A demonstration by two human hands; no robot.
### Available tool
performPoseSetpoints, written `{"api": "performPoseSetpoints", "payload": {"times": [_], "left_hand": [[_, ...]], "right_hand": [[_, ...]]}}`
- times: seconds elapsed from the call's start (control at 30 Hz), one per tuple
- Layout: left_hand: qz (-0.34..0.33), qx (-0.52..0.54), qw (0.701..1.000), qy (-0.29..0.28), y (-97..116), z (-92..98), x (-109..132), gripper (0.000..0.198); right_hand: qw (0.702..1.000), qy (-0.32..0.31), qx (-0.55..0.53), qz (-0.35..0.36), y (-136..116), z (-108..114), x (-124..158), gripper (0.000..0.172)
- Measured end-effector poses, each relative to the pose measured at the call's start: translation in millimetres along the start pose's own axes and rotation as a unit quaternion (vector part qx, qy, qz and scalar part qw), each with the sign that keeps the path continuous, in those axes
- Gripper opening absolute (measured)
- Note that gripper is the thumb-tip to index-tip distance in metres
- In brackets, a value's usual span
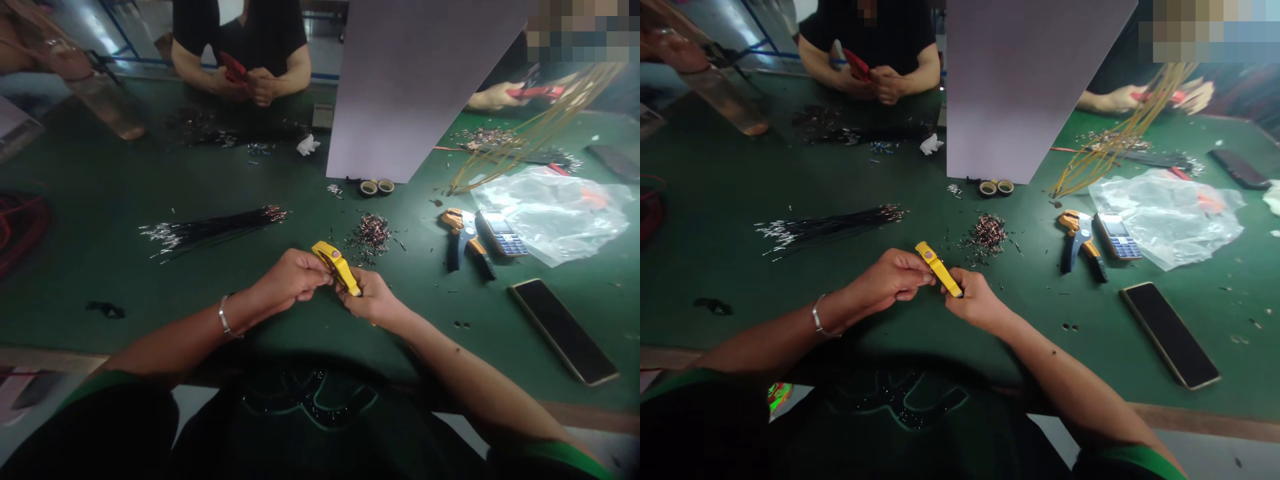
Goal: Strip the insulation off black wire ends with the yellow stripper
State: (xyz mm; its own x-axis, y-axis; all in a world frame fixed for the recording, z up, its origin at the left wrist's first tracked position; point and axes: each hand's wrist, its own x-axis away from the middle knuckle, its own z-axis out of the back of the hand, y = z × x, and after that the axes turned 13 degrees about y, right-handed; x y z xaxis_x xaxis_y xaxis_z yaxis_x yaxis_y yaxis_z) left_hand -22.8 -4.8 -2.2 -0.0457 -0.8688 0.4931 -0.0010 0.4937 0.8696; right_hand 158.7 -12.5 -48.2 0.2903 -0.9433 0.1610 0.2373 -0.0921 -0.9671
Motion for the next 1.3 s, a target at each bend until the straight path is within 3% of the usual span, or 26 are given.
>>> {"api": "performPoseSetpoints", "payload": {"times": [0.3,0.47,0.73,0.83,0.93,1.03,1.17,1.3], "left_hand": [[0.006,-0.014,1.0,0.001,1,0.9,-2,0.012],[-0.005,-0.014,1.0,-0.025,-3,4.9,-6,0.009],[-0.07,-0.149,0.986,-0.037,8,14.1,-8,0.019],[-0.09,-0.158,0.983,-0.011,14,17.3,-8,0.02],[-0.119,-0.15,0.981,-0.027,16,20.5,-10,0.02],[-0.162,-0.156,0.974,-0.034,12,23.3,-14,0.02],[-0.268,-0.172,0.948,-0.025,4,24.8,-20,0.021],[-0.419,-0.247,0.874,-0.008,1,24.3,-21,0.019]], "right_hand": [[0.996,-0.042,-0.065,-0.053,1,3,-3,0.014],[0.993,-0.051,-0.094,-0.054,1,4,-4,0.012],[0.982,-0.044,-0.164,-0.084,5,6,-9,0.014],[0.976,-0.04,-0.194,-0.095,7,6,-10,0.014],[0.97,-0.033,-0.216,-0.107,8,6,-10,0.013],[0.964,-0.035,-0.237,-0.117,7,5,-10,0.013],[0.955,-0.036,-0.261,-0.133,7,4,-10,0.013],[0.947,-0.05,-0.288,-0.135,10,4,-11,0.013]]}}
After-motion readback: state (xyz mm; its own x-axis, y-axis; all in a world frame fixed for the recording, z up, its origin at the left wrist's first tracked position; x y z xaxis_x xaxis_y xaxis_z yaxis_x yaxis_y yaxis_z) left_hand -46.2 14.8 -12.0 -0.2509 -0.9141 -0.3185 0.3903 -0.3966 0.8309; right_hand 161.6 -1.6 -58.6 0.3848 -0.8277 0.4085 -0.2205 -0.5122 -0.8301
